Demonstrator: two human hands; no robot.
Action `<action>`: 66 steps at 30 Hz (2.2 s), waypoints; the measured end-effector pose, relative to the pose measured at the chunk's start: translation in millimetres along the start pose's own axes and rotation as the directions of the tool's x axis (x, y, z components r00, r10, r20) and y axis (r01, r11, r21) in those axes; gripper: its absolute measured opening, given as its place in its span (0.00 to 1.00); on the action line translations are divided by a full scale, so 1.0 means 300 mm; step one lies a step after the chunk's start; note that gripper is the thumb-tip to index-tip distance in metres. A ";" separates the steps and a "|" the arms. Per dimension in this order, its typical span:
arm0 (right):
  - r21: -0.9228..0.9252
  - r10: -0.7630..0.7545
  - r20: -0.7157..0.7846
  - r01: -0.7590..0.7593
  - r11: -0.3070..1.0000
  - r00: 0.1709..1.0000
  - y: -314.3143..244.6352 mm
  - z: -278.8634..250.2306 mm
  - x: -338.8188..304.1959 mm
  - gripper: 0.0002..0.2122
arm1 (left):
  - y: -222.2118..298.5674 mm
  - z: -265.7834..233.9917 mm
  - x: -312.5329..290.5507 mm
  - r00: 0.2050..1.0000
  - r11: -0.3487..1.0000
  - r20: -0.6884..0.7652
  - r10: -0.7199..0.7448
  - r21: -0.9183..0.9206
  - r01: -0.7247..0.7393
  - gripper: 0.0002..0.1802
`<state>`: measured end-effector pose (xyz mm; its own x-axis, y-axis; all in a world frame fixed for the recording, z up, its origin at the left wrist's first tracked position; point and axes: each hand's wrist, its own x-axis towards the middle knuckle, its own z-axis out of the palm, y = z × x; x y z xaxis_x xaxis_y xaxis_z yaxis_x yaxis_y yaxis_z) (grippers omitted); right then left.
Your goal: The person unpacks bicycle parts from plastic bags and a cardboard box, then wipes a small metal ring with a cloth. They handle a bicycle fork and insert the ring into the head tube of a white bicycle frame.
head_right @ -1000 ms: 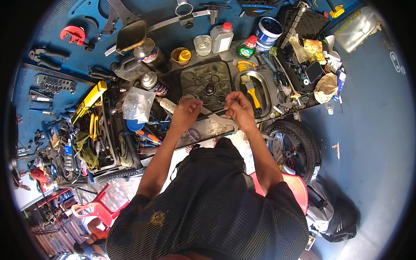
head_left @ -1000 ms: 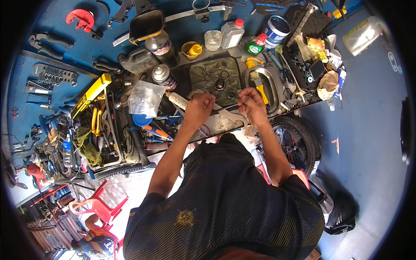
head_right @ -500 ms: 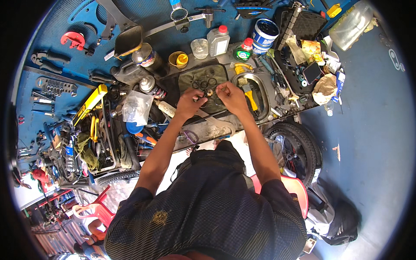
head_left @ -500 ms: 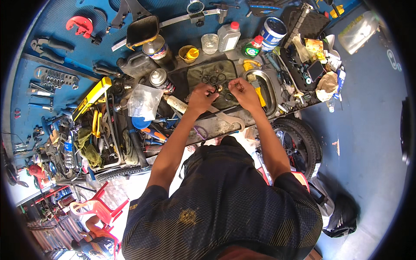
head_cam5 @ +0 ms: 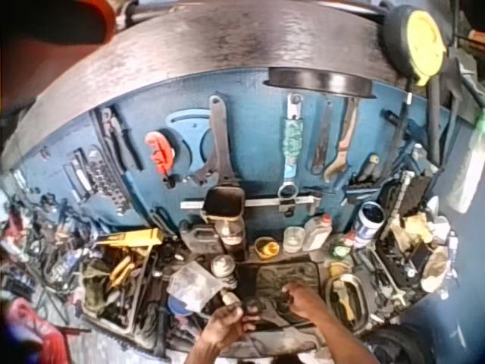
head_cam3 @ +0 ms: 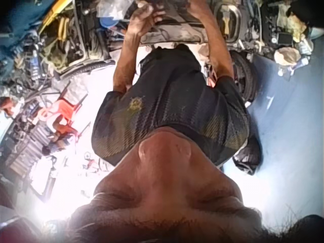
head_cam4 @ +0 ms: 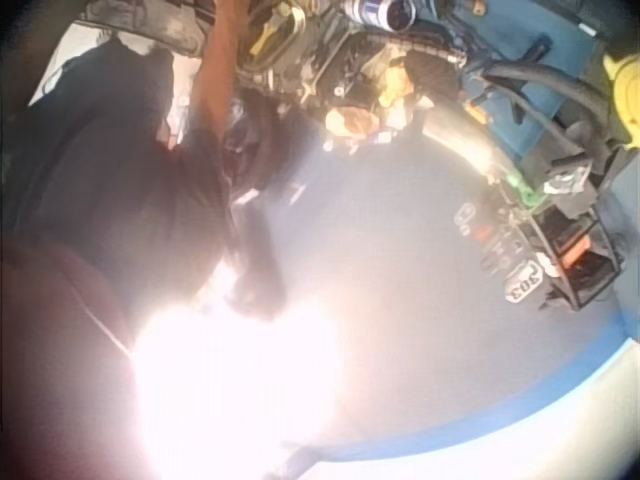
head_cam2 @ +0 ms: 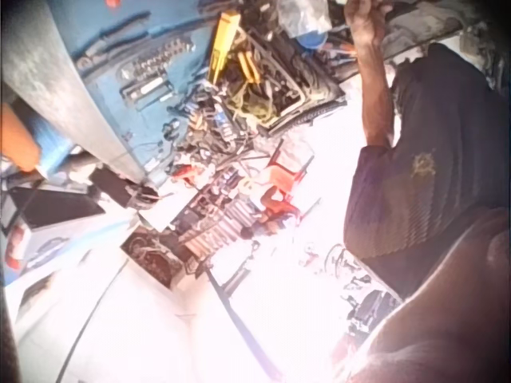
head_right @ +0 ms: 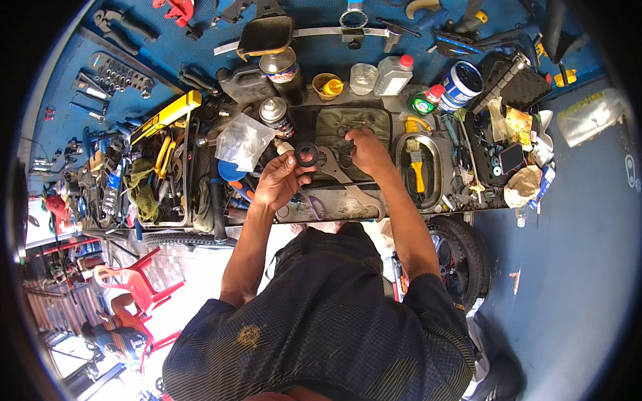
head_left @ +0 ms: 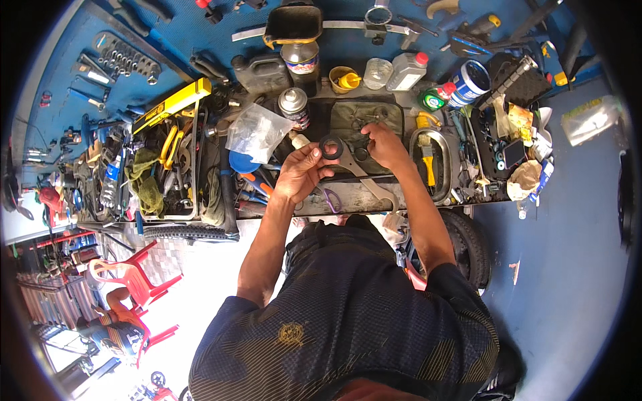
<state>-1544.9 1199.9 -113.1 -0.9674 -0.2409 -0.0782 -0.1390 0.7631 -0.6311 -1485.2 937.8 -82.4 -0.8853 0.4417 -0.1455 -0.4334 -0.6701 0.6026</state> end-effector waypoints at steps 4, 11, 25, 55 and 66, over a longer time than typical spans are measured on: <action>-0.379 -0.151 -0.178 0.073 0.922 0.972 -0.004 -0.005 -0.024 0.15 | 0.027 -0.016 -0.054 0.996 0.998 -0.086 0.029 0.050 -0.025 0.13; -0.284 -0.047 -0.134 0.007 0.959 0.990 0.064 -0.013 -0.046 0.13 | 0.045 -0.046 -0.110 0.993 0.997 -0.113 0.046 0.070 -0.038 0.17; 0.610 0.251 -0.153 -0.109 0.785 0.956 0.190 0.025 -0.048 0.07 | 0.010 -0.067 -0.113 0.995 0.993 -0.092 -0.039 0.107 0.049 0.15; 0.778 -0.357 0.215 0.062 0.625 0.909 -0.637 0.374 -0.053 0.10 | 0.248 -0.149 -0.538 0.812 0.911 -0.424 0.400 0.280 -0.303 0.12; 0.532 -0.709 0.224 0.525 0.664 0.669 -1.232 0.566 0.048 0.10 | 0.380 -0.294 -1.030 0.272 0.644 -0.625 0.732 0.505 -0.575 0.10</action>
<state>-1471.5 812.7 -12.1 -0.5008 -0.8365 0.2221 -0.4877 0.0607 -0.8709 -1275.8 672.3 -38.1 -0.6630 -0.7433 -0.0891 0.3146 -0.3847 0.8678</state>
